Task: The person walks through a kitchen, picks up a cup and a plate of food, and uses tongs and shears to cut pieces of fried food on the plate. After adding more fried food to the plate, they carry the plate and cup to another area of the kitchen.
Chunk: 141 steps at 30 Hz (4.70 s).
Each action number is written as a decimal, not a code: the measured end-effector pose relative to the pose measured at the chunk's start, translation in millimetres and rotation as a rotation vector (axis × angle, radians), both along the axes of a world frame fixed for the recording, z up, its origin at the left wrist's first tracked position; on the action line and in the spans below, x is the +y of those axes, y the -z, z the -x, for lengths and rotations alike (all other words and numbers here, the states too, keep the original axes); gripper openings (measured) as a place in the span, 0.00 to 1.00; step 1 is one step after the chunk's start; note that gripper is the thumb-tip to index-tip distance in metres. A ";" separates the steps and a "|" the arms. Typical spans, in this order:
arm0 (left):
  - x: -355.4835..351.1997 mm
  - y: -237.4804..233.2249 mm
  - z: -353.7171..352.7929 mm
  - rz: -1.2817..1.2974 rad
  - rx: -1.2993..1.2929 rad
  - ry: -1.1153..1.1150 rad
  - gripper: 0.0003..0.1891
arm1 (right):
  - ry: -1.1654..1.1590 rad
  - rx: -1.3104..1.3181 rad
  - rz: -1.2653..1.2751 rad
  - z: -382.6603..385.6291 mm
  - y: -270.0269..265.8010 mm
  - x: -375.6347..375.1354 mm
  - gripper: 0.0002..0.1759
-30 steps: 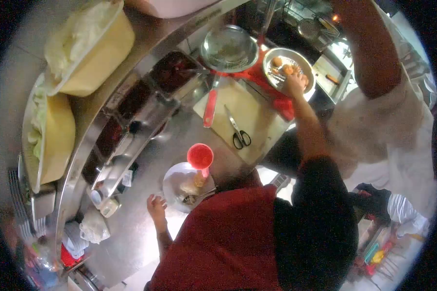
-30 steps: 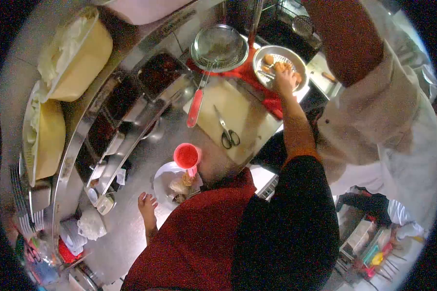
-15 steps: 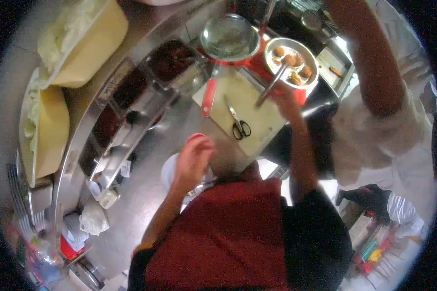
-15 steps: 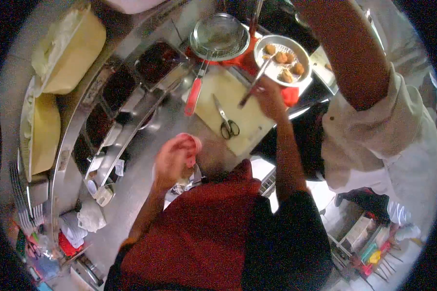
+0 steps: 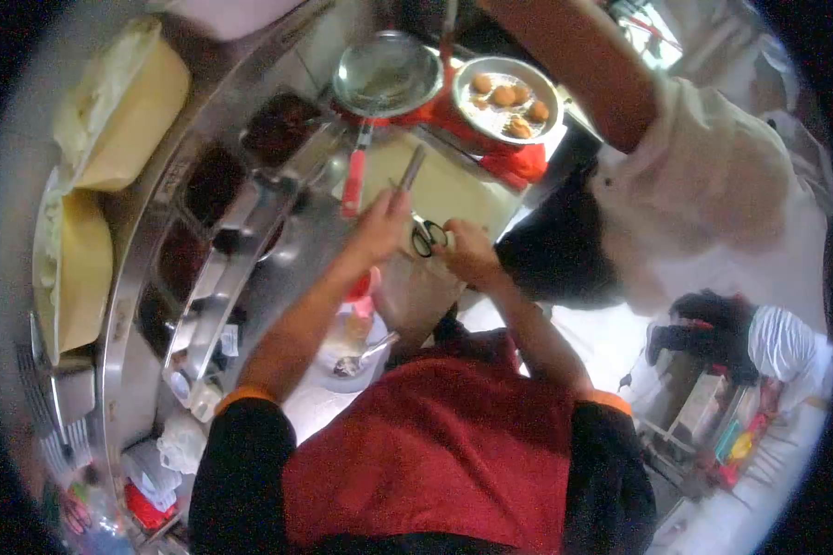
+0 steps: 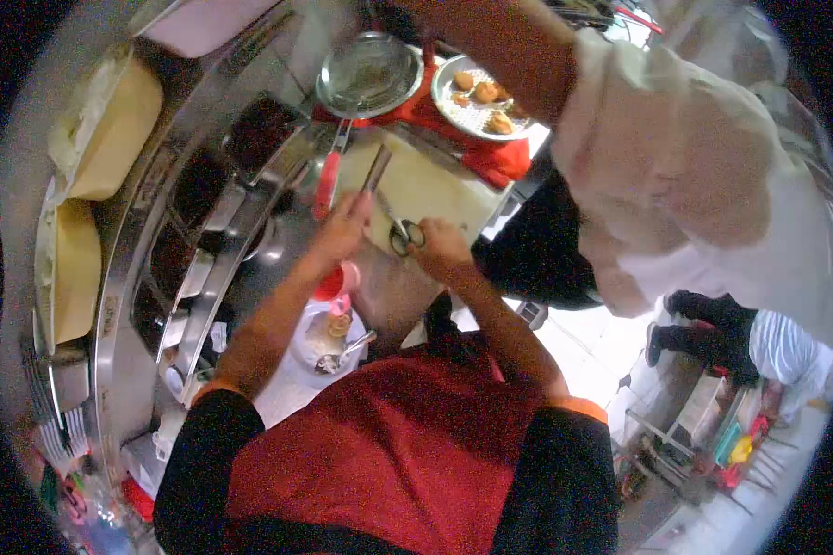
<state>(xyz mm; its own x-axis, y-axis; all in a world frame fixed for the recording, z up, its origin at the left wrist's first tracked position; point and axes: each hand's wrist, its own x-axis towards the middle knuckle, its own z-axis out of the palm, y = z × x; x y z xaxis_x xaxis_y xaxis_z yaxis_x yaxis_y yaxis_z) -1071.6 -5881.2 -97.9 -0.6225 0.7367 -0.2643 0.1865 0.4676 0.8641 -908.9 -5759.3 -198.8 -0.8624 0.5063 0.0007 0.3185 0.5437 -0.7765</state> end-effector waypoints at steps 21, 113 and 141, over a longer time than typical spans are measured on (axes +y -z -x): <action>359.2 80.7 37.0 -0.733 1.617 0.117 0.14 | 0.169 -0.525 -0.426 -8.1 10.2 -0.6 0.24; -349.8 -54.5 -163.1 0.141 0.741 -0.477 0.22 | -0.726 -0.175 1.079 -103.0 -75.8 -192.0 0.31; -389.2 -84.1 -38.1 0.109 -0.383 0.238 0.21 | -0.930 -0.625 1.975 -76.0 -51.0 -146.4 0.48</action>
